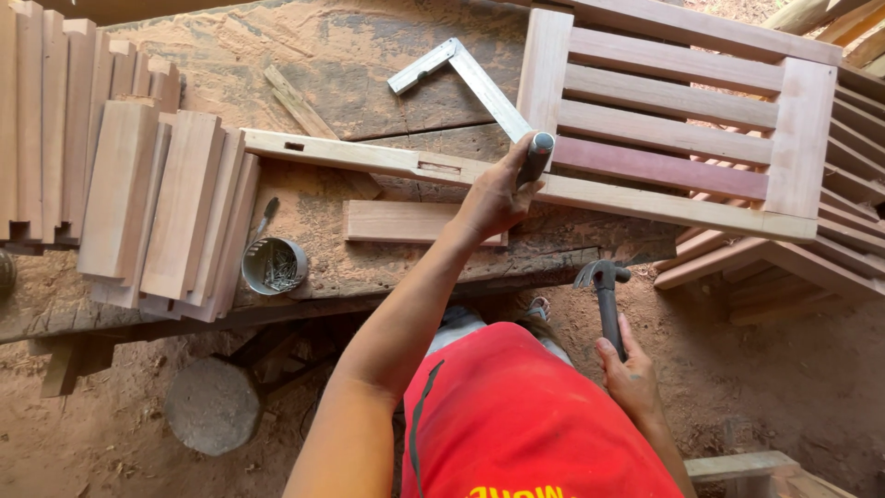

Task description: The person marks a wooden rail with a pencil, positions nails on the frame, and hammers nails into the wood using a claw hammer. They then fit wooden slats into the frame's slots and lift and reposition the assembled frame on the workbench.

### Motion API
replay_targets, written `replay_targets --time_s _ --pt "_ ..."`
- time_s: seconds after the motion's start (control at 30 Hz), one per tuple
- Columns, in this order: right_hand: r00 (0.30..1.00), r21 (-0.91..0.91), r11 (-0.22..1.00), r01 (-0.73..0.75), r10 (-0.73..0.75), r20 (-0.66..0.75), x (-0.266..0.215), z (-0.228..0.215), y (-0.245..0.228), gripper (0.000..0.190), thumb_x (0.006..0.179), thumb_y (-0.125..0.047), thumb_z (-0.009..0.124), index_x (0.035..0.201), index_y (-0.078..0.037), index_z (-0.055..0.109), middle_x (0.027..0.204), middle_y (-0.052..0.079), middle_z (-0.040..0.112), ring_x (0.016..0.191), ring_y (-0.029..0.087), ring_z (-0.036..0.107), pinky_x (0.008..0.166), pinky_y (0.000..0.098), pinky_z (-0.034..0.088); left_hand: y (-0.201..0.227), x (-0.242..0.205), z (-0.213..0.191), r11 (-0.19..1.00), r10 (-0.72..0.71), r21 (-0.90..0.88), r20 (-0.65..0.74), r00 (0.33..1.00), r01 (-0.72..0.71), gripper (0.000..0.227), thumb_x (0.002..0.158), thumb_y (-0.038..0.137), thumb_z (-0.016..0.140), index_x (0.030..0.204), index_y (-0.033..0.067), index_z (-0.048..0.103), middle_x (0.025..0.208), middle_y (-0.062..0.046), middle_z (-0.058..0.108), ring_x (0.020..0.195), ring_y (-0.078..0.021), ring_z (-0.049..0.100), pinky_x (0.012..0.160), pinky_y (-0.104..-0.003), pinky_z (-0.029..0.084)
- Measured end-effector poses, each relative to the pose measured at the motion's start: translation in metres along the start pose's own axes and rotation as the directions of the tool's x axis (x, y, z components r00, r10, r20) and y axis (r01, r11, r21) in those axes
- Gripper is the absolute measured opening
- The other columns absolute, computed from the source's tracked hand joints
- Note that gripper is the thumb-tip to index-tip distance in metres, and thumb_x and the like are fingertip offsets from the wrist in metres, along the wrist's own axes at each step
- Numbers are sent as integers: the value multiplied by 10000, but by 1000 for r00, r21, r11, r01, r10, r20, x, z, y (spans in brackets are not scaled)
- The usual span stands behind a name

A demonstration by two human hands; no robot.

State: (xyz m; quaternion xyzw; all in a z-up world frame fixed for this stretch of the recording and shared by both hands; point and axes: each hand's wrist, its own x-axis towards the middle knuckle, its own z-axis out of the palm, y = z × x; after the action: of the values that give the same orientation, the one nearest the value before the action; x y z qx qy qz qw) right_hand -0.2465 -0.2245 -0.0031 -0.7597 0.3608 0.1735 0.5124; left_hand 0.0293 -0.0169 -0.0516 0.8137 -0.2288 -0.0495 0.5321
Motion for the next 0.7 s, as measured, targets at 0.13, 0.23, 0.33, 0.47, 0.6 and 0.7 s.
replay_targets --time_s 0.13,0.23,0.33,0.47,0.6,0.7 --pt "1000 -2 1000 -4 4 -4 2 0 3 726 960 -229 591 1616 -86 316 682 88 575 494 141 474 400 264 352 4 1 -2 1000 -27 -9 5 1000 27 831 931 105 709 1571 325 226 1309 -200 700 1069 -336 753 949 -440 661" --pt "1000 2 1000 -7 7 5 4 0 8 731 959 -231 592 1618 -90 310 688 93 575 499 146 480 398 266 355 11 1 -6 1000 -27 -15 -8 1000 27 808 922 98 716 1559 303 264 1321 -200 694 1084 -342 750 953 -442 657" --pt "1000 -17 1000 11 -11 8 6 0 13 733 958 -233 592 1617 -84 307 691 96 582 503 153 493 394 272 365 14 0 -7 999 -7 -32 -19 1000 6 801 915 81 721 1545 305 281 1312 -199 696 1069 -341 753 942 -445 663" --pt "1000 -34 999 0 0 2 7 1 11 723 960 -231 597 1615 -92 323 708 107 607 521 157 511 406 269 371 10 -2 -7 997 -42 -62 -9 999 41 806 925 83 708 1549 331 262 1314 -216 693 1084 -358 751 954 -462 659" --pt "1000 -68 998 -12 10 -22 -2 1 -5 722 954 -241 612 1609 -87 351 709 110 627 521 164 522 419 283 373 13 -10 -8 997 -23 -70 -57 998 19 767 888 73 743 1502 314 352 1233 -200 730 991 -323 778 858 -410 696" --pt "999 -71 997 -37 36 -12 -16 1 -37 728 952 -220 604 1621 -127 333 705 109 575 504 170 487 419 298 359 14 -19 -10 994 -21 -109 6 1000 21 627 915 73 726 1418 322 445 1251 -150 736 1052 -300 771 943 -392 677"
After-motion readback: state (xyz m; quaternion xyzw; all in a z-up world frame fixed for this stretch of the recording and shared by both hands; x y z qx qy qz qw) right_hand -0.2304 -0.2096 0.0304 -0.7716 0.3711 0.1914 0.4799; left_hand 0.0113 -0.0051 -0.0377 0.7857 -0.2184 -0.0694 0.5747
